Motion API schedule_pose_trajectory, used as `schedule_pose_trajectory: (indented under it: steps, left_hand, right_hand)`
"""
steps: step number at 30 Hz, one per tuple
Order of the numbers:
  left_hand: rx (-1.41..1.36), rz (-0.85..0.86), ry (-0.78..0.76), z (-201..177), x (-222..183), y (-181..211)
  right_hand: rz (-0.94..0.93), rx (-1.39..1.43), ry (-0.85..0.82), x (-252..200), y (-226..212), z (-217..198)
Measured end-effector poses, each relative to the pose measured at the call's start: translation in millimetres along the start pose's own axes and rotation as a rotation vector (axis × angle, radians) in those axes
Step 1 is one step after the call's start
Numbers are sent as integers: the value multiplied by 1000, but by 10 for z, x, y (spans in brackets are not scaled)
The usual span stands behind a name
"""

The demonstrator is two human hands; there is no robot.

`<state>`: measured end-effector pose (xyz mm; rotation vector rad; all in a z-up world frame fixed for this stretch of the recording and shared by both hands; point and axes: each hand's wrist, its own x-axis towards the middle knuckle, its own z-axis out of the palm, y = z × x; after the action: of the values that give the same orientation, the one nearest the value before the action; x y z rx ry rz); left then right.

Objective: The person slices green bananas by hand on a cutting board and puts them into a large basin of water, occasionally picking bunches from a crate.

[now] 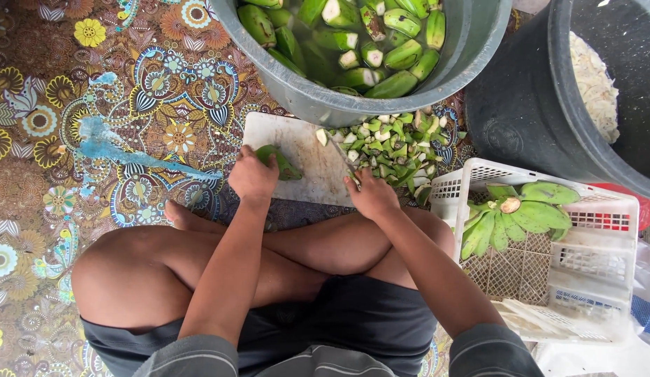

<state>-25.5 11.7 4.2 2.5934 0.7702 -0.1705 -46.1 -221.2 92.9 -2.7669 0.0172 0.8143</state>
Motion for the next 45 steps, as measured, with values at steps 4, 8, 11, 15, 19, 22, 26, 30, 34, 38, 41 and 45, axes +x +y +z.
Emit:
schedule_pose_trajectory:
  steps: [4, 8, 11, 15, 19, 22, 26, 30, 34, 38, 41, 45]
  left_hand:
    - [232, 577, -147, -368, -114, 181]
    - [267, 735, -97, 38, 77, -67]
    - [236, 750, 54, 213, 184, -173]
    - [158, 778, 107, 320, 176, -232]
    - [157, 734, 138, 370, 121, -224]
    - [152, 723, 164, 387, 111, -237]
    - [162, 723, 150, 256, 48, -180]
    - [158, 750, 173, 327, 154, -230]
    - [169, 767, 125, 295, 150, -235]
    - [207, 778, 128, 298, 141, -223]
    - [212, 781, 128, 298, 124, -228]
    - [205, 790, 133, 337, 138, -239]
  right_hand:
    - [25, 206, 15, 226, -27, 575]
    - [78, 277, 79, 241, -342, 811]
    - [66, 395, 65, 359, -344, 908]
    - [23, 495, 0, 190, -489, 854]
    - [6, 453, 9, 250, -482, 983]
    - [4, 440, 0, 263, -508, 1029]
    - [-10, 431, 62, 269, -543, 1085]
    - [-13, 451, 22, 312, -495, 1093]
    - [-27, 449, 21, 247, -553, 1006]
    - [-25, 391, 22, 237, -579, 1003]
    - [-22, 326, 3, 273, -565, 1085]
    - [-10, 250, 2, 284, -589, 1093]
